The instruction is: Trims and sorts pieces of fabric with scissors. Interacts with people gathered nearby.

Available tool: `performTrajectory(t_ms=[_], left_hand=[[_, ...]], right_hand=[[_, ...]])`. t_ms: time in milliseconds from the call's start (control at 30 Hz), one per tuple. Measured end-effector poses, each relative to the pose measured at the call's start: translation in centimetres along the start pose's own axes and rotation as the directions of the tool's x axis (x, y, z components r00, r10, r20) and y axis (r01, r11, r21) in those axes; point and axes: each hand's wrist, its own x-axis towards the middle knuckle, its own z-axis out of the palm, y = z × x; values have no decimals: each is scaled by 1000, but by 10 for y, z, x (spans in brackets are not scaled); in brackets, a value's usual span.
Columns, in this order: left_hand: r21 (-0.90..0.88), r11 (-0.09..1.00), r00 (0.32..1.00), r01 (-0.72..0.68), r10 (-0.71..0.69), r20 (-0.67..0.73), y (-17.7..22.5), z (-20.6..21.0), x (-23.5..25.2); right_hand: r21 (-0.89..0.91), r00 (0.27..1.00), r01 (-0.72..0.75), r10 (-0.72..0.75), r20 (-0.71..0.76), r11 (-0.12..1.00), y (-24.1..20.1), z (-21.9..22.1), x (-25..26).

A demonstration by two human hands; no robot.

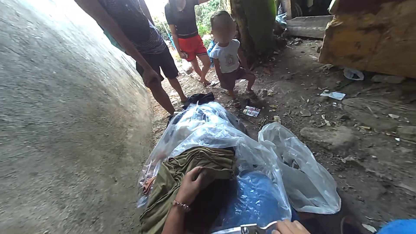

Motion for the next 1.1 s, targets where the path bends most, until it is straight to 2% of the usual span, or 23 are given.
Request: performTrajectory(t_ms=[100, 133, 200, 267, 333, 467, 567, 633, 700, 767, 867, 900, 933, 967, 1000, 1033, 1067, 1100], left_hand=[[-23, 995, 980, -97, 91, -177, 7, 11, -14], [3, 987, 959, -160, 157, -235, 13, 16, -21], [109, 947, 881, -303, 322, -346, 25, 25, -37], [180, 903, 809, -390, 430, -401, 38, 34, -52], [195, 867, 764, -459, 497, -412, 57, 44, -65], [194, 823, 693, -534, 558, -457, 74, 67, -77], [129, 848, 676, -515, 494, -548, 75, 80, -79], [80, 855, 683, -513, 463, -565, 81, 85, -82], [39, 850, 703, -526, 460, -543, 89, 93, -86], [37, 827, 696, -560, 494, -522, 95, 100, -89], [-50, 755, 669, -654, 546, -503, 89, 105, -104], [-131, 735, 683, -666, 528, -505, 84, 109, -111], [-268, 716, 729, -644, 469, -498, 78, 113, -120], [-460, 685, 811, -565, 359, -462, 72, 118, -130], [-673, 610, 901, -418, 185, -392, 68, 122, -141], [-852, 469, 957, -233, -43, -286, 68, 122, -148], [-950, 303, 951, -72, -268, -157, 69, 119, -150], [-991, 134, 890, 20, -453, -43, 71, 111, -147]], right_hand=[[91, 989, 78, -88, 117, 993, -6, -9, 25], [170, 988, 117, -132, 79, 978, -6, -11, 34], [360, 978, 182, -132, -159, 915, -11, -13, 50], [474, 921, 202, -2, -390, 857, -22, -16, 71], [520, 896, 189, 70, -438, 833, -31, -24, 88], [461, 828, 348, -37, -559, 816, -27, -28, 99], [536, 919, 361, -194, -343, 763, -26, -54, 74], [594, 958, 283, -195, -209, 753, -31, -61, 58], [533, 958, 241, -109, -267, 811, -33, -53, 53], [452, 920, 227, -37, -391, 863, -32, -47, 55], [255, 831, 235, -58, -553, 938, -24, -51, 56], [193, 793, 240, -77, -604, 951, -20, -54, 54], [147, 758, 238, -89, -646, 960, -16, -59, 52], [119, 733, 234, -95, -673, 965, -14, -66, 48], [93, 715, 229, -103, -692, 969, -13, -73, 44], [63, 696, 229, -118, -709, 971, -10, -80, 39], [30, 678, 231, -139, -722, 973, -7, -88, 32], [-4, 662, 233, -162, -732, 972, -3, -96, 25]])
